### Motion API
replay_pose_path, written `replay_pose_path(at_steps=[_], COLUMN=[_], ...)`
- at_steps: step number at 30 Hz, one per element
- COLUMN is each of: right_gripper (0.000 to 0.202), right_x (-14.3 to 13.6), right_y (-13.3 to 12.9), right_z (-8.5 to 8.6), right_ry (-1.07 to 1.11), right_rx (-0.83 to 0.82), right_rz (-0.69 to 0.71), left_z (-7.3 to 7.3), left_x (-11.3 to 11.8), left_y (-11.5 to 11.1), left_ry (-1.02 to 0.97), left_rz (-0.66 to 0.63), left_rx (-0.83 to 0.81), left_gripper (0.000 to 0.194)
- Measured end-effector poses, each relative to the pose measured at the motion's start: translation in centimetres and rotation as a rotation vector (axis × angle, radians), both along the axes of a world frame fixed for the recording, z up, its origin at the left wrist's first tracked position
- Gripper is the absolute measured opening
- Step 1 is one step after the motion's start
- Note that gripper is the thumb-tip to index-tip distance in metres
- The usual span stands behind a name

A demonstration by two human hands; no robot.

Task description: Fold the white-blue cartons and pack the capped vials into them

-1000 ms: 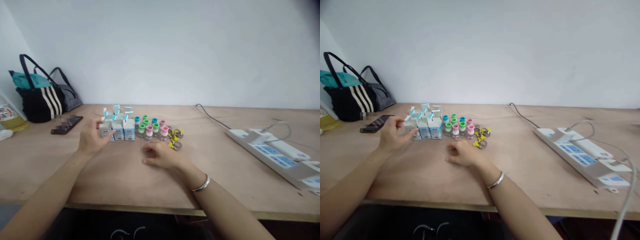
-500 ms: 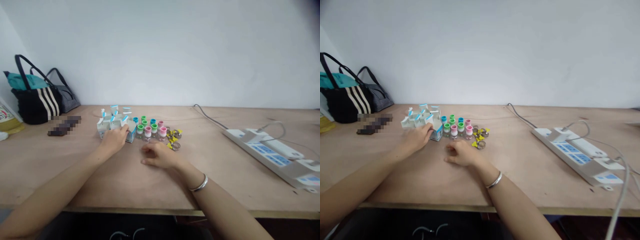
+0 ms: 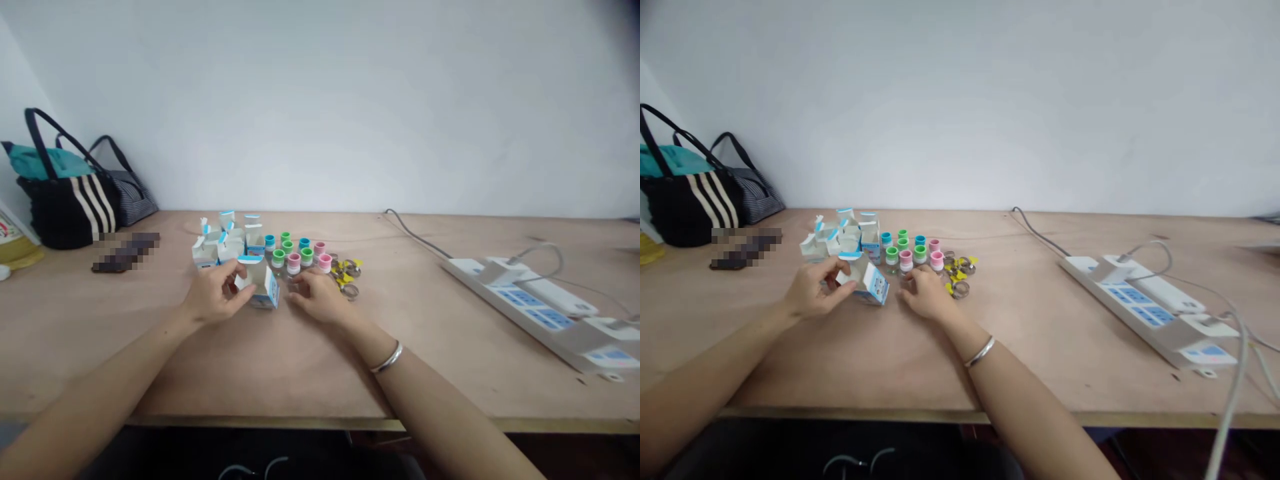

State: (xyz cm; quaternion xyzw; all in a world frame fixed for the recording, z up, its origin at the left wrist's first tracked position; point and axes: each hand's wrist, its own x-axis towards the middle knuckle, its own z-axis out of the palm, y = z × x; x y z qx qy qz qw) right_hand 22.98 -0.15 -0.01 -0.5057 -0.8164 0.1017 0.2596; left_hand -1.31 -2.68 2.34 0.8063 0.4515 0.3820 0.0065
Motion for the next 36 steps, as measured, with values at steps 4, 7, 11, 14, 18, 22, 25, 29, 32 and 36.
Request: replay_pose_path(at_steps=[4,7,11,14,18,22,25,29,32,36], right_gripper=[0.032,0.035,0.039,0.037,0.031,0.029,0.024,0.023,0.025,0.031], right_x=[-0.2,-0.3,-0.2,-0.1,-0.2,-0.5,-0.6,-0.7,-0.8,-0.8], right_y=[0.3,0.4,0.1,-0.4,-1.2,-1.4,-1.3,-1.2,-1.3,-1.7], right_z=[-0.3,-0.5,-0.1,0.8,1.8,1.7,1.2,1.0,1.2,1.6], right_ry=[0.008,0.041,0.16,0.337,0.372,0.389,0.475,0.578,0.698,0.8], right_rx=[-0.006,0.004,0.031,0.023,0.063,0.086,0.015,-0.101,-0.212,-0.32], right_rz=[0.076,0.118,0.159,0.292,0.421,0.361,0.245,0.12,0.085,0.084], left_z=[-0.9,-1.3,-1.8,-2.2,-2.2,-2.2,-2.5,-2.7,-2.4,-2.1], left_x=[0.8,1.0,1.4,1.9,2.2,2.3,2.3,2.0,1.6,1.4], left_y=[0.2,0.3,0.2,-0.1,-0.4,-0.1,0.5,0.9,0.9,0.7], left_ry=[-0.106,-0.153,-0.245,-0.267,-0.225,-0.209,-0.211,-0.092,0.104,0.285], left_rz=[-0.052,-0.087,-0.146,-0.186,-0.204,-0.241,-0.245,-0.125,-0.052,-0.159], left_rx=[-0.121,-0.187,-0.309,-0.378,-0.368,-0.33,-0.23,0.044,0.275,0.322], left_gripper=[0.019,0.025,0.032,0.03,0.03,0.031,0.031,0.033,0.034,0.022])
